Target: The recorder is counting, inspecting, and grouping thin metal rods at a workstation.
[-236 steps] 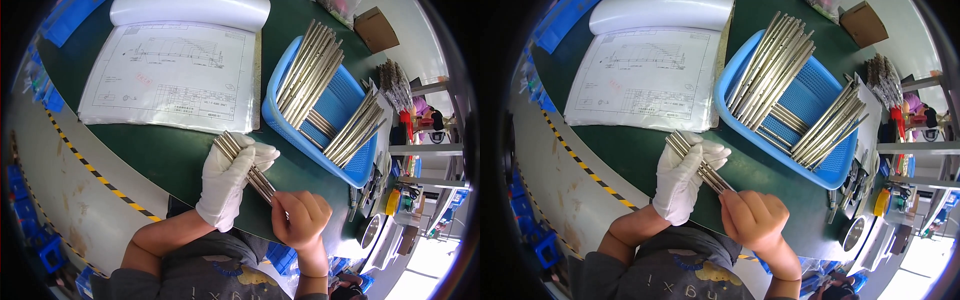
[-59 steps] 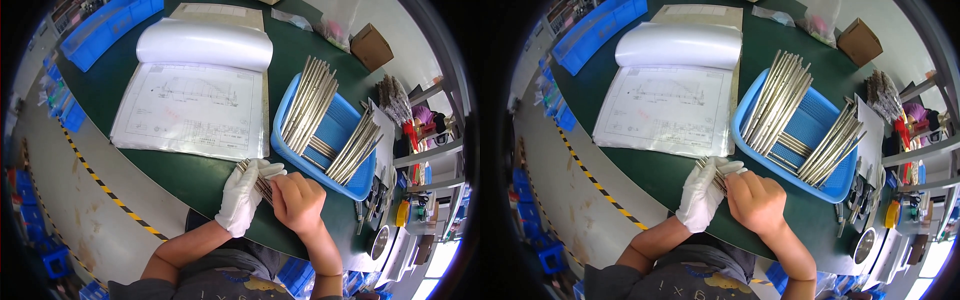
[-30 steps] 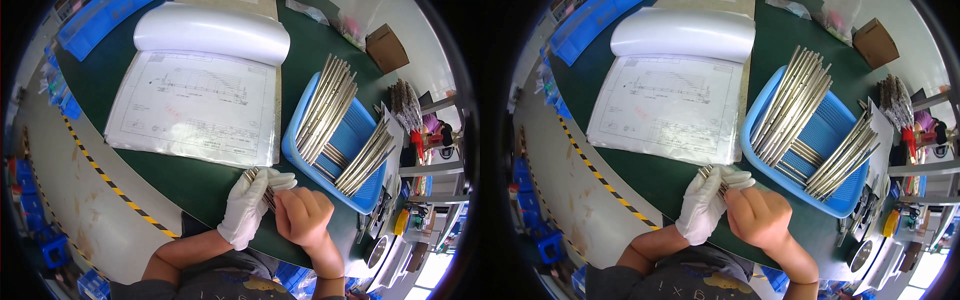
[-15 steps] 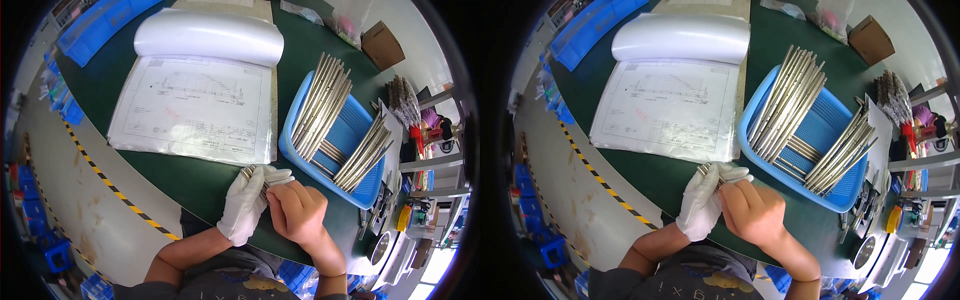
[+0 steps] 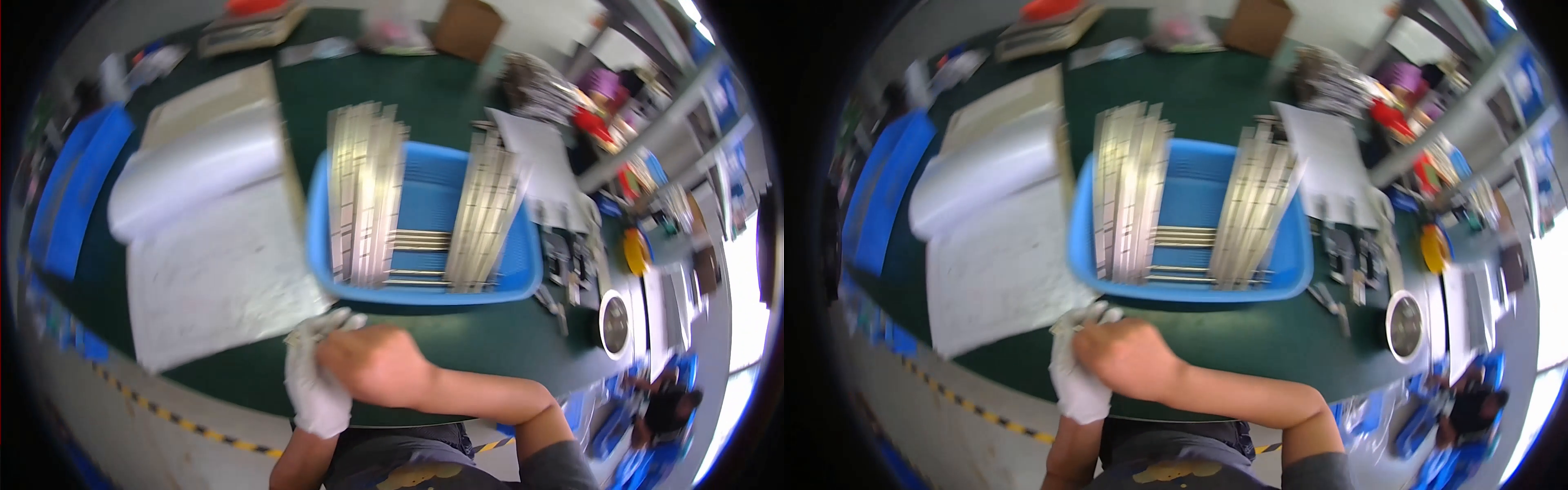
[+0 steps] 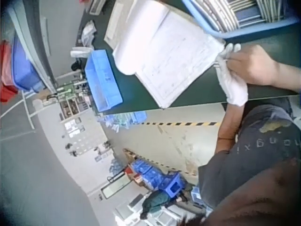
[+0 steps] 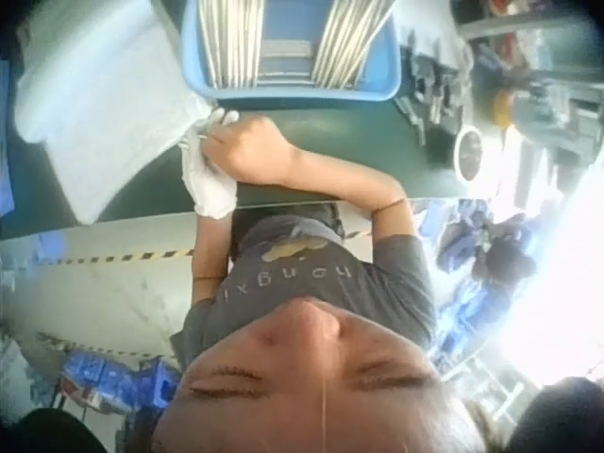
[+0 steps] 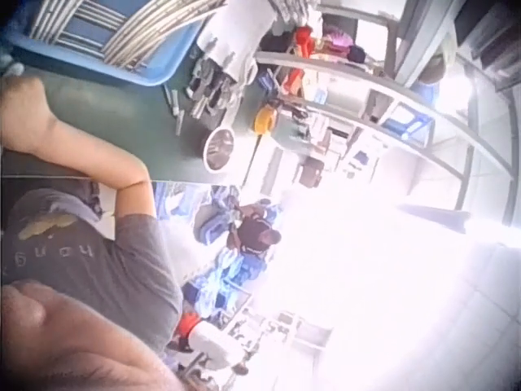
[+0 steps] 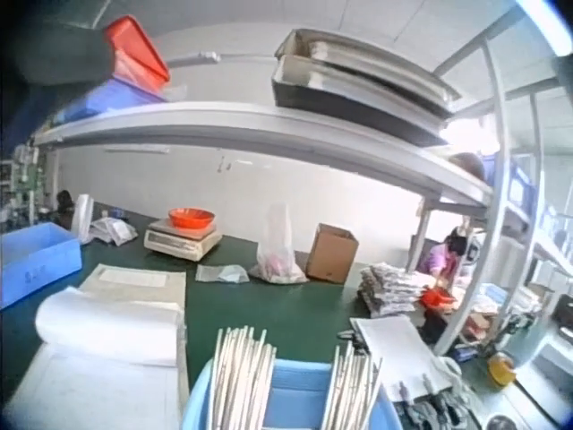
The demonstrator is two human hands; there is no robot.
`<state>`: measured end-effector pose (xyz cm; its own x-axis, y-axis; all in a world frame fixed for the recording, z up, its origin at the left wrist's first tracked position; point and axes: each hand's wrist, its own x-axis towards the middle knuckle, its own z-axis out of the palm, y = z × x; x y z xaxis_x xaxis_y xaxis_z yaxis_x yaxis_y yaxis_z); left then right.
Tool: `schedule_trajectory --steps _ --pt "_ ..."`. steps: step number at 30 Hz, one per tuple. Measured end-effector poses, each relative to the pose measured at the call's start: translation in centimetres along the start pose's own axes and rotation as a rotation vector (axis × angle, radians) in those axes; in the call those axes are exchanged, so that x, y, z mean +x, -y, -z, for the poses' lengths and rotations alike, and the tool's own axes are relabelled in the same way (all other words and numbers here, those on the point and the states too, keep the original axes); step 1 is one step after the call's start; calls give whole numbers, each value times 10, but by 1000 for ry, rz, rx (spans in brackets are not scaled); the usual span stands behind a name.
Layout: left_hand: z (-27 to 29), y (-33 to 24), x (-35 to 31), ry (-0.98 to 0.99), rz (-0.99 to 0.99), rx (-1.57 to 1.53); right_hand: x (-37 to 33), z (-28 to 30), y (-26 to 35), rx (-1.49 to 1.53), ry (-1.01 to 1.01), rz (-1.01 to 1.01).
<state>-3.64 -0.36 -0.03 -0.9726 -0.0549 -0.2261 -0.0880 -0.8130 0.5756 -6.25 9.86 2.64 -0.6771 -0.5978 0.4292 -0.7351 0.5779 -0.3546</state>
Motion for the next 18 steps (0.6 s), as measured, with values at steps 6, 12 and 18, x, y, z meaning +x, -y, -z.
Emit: schedule_trajectory --steps 6,12,18 --pt "25 38 44 409 -595 -142 8 -12 10 -45 -193 88" --pt "11 7 3 104 -19 -110 -28 46 5 -49 -480 82" --pt "15 -13 3 -35 16 -8 -160 73 -19 -251 -550 -322"
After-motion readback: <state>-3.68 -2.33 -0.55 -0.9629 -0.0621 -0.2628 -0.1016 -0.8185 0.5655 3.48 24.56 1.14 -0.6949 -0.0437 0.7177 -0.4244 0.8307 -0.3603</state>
